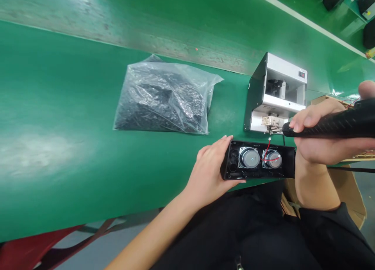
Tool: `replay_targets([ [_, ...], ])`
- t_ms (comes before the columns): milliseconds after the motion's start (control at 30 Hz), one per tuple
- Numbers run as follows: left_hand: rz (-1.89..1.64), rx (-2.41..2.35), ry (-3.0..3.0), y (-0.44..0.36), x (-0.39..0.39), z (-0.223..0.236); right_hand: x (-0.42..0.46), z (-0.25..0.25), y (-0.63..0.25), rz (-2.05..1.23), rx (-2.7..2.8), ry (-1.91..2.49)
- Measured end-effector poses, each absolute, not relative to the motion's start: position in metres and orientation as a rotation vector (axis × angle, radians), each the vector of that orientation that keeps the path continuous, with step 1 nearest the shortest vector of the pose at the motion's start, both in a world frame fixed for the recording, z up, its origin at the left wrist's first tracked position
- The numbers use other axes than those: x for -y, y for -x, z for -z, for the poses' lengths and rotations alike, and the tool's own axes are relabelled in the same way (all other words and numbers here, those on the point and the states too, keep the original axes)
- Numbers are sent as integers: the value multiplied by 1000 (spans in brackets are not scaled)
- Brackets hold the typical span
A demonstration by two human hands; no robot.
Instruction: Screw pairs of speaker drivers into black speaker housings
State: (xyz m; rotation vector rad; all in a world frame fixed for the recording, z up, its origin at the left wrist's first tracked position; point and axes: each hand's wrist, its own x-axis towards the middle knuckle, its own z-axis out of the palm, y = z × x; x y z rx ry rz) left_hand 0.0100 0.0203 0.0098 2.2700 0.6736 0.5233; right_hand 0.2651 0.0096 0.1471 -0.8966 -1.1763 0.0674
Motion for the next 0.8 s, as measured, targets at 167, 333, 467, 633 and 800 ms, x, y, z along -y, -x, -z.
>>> replay_targets([
  [167, -494, -675, -2261, -9, -20, -9, -8, -151, -264, -79, 1085, 917],
  [333, -512, -678, -2251, -10, -20, -11, -15, -150, -261, -70, 1023, 928],
  [467, -483, -687, -2241, -10, -20, -11, -18, -152, -258, -88, 1002, 1033],
  [633, -446, -693, -2237, -10, -20, -10, -17, -154, -259, -80, 975, 1044],
  [800, -466, -687, -2251, -10, -21, -9, -18, -153, -257, -59, 938, 1088],
])
